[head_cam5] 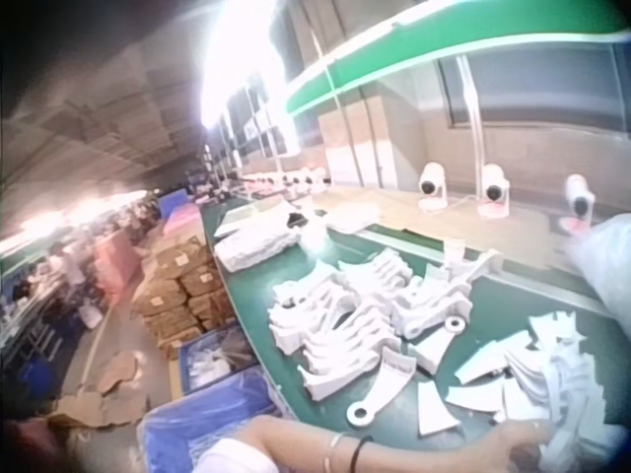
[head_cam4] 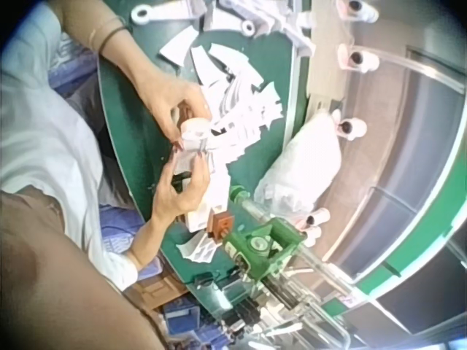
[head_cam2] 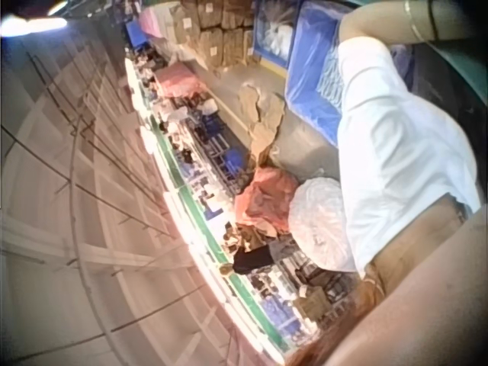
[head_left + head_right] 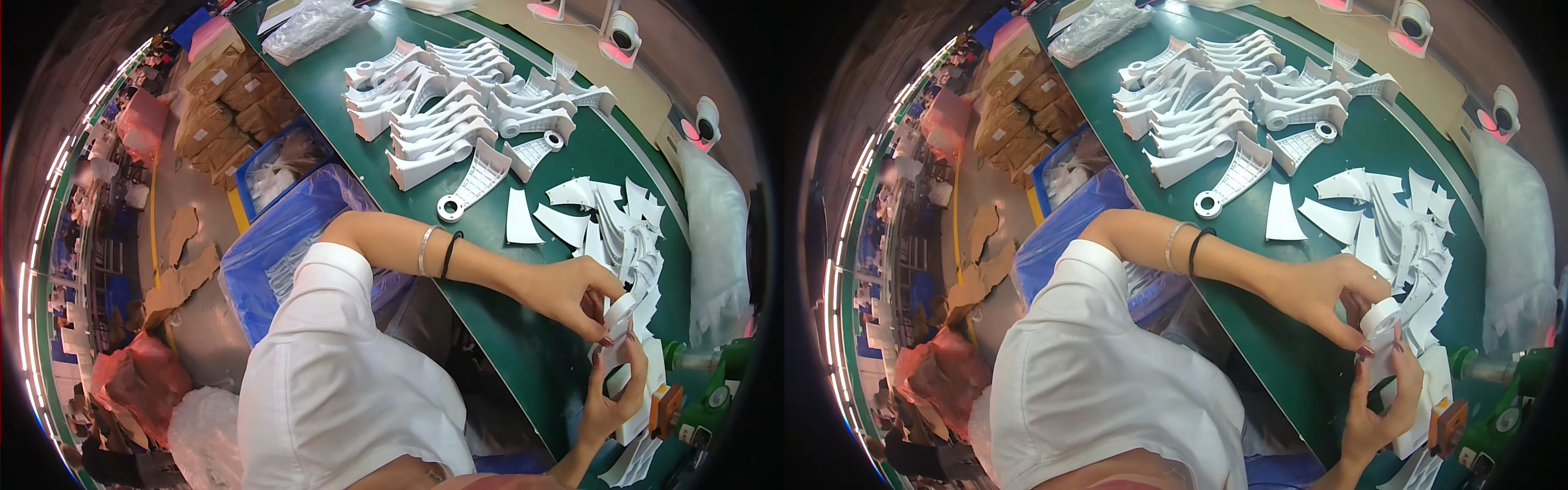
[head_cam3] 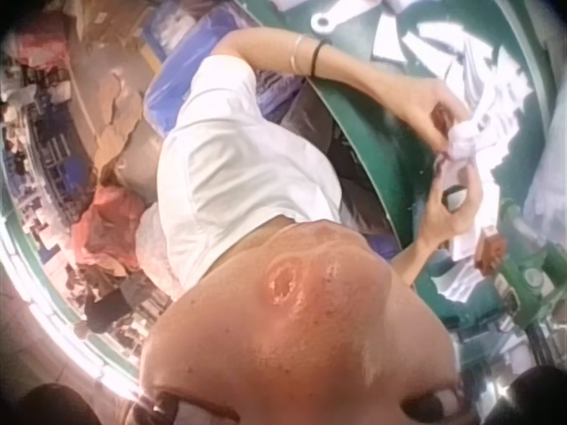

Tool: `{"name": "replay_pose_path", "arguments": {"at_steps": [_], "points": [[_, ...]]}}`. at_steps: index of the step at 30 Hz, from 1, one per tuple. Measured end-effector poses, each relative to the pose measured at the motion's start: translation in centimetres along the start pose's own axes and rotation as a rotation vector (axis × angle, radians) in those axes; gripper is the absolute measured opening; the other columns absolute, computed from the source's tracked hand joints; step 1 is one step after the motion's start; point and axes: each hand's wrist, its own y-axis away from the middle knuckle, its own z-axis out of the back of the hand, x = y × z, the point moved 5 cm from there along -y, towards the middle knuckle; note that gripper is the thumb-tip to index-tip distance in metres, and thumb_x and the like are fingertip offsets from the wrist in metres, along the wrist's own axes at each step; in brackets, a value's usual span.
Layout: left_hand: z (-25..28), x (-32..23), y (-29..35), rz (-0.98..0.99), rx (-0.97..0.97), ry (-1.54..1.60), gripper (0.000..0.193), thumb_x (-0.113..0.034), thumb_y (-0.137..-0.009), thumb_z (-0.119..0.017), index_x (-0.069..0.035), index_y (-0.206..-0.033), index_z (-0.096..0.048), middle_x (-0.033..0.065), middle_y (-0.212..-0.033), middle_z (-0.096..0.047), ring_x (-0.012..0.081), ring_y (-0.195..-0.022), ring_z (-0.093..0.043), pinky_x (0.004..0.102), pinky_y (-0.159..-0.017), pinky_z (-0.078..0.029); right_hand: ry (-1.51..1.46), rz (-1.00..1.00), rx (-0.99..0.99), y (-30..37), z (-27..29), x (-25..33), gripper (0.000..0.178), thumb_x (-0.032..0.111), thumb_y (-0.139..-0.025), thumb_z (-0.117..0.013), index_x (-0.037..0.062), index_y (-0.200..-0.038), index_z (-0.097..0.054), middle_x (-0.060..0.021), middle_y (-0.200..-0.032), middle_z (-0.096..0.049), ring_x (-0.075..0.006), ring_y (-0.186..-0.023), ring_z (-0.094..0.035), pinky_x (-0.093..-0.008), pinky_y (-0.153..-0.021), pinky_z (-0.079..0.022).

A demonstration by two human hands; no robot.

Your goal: Assembling white plastic components using a manual press machine on an assembly line.

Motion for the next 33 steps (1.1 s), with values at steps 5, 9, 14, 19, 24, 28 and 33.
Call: {"name": "replay_pose_path", "arguments": {"at_steps": [5,9,14,19,24,28,33], "points": [[0.1,-0.2,-0.2,-0.015,0.008,0.022,0.033,-0.015,-0.083,-0.079,0.001,-0.11,-0.067,0.0103,-0.106,-0.065,0.019,-0.096,-0.069,0.0296,-0.079,-0.058,0.102,0.149,0.061,-0.7,0.6,0.8,0.044,-0.005,-0.078,-0.073,0.0,-0.121,-0.063,-0.0201,-0.125,-0.066,-0.0355,-0.107,-0.063,-0.0434,-0.092,-0.05],[-0.3,0.1,0.0,0.031,0.039,0.122,0.035,-0.016,-0.084,-0.078,-0.002,-0.115,-0.068,0.0101,-0.106,-0.064,0.022,-0.101,-0.067,0.0342,-0.089,-0.056,0.217,0.259,0.082,-0.2,0.6,0.8,0.042,-0.004,-0.077,-0.072,0.0013,-0.118,-0.067,-0.0178,-0.125,-0.067,-0.0352,-0.105,-0.063,-0.0423,-0.089,-0.05],[-0.6,0.7,0.0,0.055,0.098,0.23,0.038,-0.017,-0.085,-0.077,-0.004,-0.12,-0.068,0.0094,-0.111,-0.063,0.0233,-0.107,-0.065,0.0376,-0.098,-0.052,0.241,0.264,0.104,0.3,0.3,0.9,0.037,-0.006,-0.08,-0.07,0.0025,-0.116,-0.069,-0.0175,-0.126,-0.066,-0.0353,-0.109,-0.061,-0.0426,-0.093,-0.049],[-0.5,0.9,0.1,0.095,0.098,0.273,0.038,-0.01,-0.084,-0.077,-0.005,-0.121,-0.068,0.01,-0.123,-0.058,0.0242,-0.116,-0.06,0.0367,-0.099,-0.052,0.212,0.232,0.086,0.3,-0.2,0.8,0.037,-0.008,-0.083,-0.069,0.0035,-0.118,-0.069,-0.0164,-0.126,-0.067,-0.0364,-0.115,-0.059,-0.0432,-0.099,-0.047],[-0.5,0.3,-0.3,0.078,0.102,0.297,0.038,-0.005,-0.086,-0.075,-0.002,-0.122,-0.066,0.0097,-0.125,-0.058,0.0229,-0.116,-0.06,0.0357,-0.101,-0.051,0.412,0.328,0.056,0.2,-0.3,1.5,0.029,0.004,-0.087,-0.07,0.0049,-0.116,-0.071,-0.0195,-0.118,-0.068,-0.0382,-0.108,-0.06,-0.0494,-0.094,-0.046],[-0.5,-0.4,-0.1,0.175,0.117,0.327,0.033,-0.004,-0.09,-0.07,0.0,-0.122,-0.064,0.0101,-0.125,-0.063,0.0195,-0.115,-0.061,0.0348,-0.103,-0.049,0.378,0.285,0.081,0.3,-0.6,1.3,0.026,0.007,-0.09,-0.068,0.006,-0.116,-0.071,-0.0192,-0.121,-0.066,-0.0379,-0.112,-0.059,-0.0495,-0.095,-0.045],[0.0,-0.8,-0.3,0.1,0.087,0.248,0.031,-0.004,-0.091,-0.069,0.0,-0.121,-0.063,0.0097,-0.119,-0.066,0.0173,-0.109,-0.064,0.0317,-0.098,-0.052,0.454,0.235,0.006,-0.8,-0.7,3.0,0.031,0.005,-0.091,-0.067,0.0062,-0.122,-0.067,-0.0169,-0.127,-0.065,-0.0401,-0.119,-0.057,-0.0474,-0.102,-0.044]]}}
